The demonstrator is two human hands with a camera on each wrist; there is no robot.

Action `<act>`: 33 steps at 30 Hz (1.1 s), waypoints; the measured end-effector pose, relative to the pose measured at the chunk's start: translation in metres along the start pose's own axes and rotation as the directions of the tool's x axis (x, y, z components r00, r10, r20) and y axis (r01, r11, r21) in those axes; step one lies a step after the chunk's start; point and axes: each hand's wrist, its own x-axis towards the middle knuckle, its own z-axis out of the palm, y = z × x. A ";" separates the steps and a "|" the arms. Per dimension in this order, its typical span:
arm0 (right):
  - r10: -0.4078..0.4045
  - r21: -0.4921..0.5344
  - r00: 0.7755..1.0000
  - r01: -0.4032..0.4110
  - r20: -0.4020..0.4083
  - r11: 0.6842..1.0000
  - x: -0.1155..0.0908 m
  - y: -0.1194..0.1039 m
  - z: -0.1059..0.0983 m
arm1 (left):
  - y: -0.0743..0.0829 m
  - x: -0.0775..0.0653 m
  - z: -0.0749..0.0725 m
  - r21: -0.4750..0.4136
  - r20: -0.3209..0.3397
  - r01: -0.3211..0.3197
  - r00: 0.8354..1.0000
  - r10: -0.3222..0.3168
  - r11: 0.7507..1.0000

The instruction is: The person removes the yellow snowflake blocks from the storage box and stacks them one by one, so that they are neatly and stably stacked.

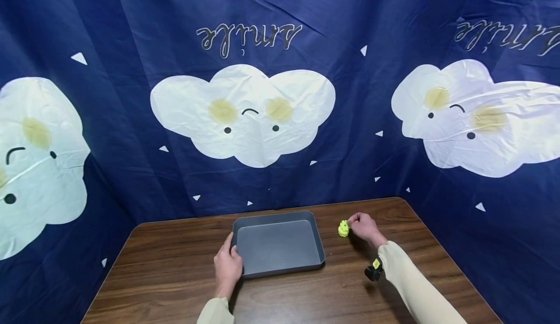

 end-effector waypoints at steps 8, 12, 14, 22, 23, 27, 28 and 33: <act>0.046 0.020 0.999 -0.046 0.029 0.999 -0.001 0.007 0.007 | 0.000 -0.001 -0.001 -0.002 0.005 0.008 1.000 -0.008 1.000; 0.052 0.020 0.998 -0.053 0.029 0.998 0.001 0.011 0.011 | 0.001 -0.003 -0.001 -0.004 0.001 0.011 1.000 -0.011 1.000; 0.055 0.016 0.998 -0.056 0.021 0.998 0.001 0.013 0.012 | 0.001 -0.003 -0.001 -0.006 -0.002 0.010 1.000 -0.010 1.000; 0.060 0.009 0.998 -0.060 -0.005 0.998 0.003 0.014 0.016 | 0.002 -0.003 -0.003 -0.009 0.003 0.008 1.000 -0.008 1.000; 0.062 0.009 0.998 -0.062 -0.004 0.998 0.002 0.014 0.016 | 0.003 -0.003 -0.003 -0.007 0.003 0.007 1.000 -0.007 1.000; 0.068 0.010 0.998 -0.068 0.000 0.998 0.000 0.012 0.015 | 0.004 -0.004 -0.003 -0.003 0.006 0.006 1.000 -0.006 1.000; 0.067 0.011 0.998 -0.067 0.000 0.998 0.000 0.012 0.015 | 0.004 -0.004 -0.003 -0.003 0.007 0.007 1.000 -0.007 1.000; 0.061 0.006 0.998 -0.061 -0.011 0.998 0.000 0.014 0.016 | 0.004 -0.003 -0.002 -0.002 0.007 0.005 1.000 -0.005 1.000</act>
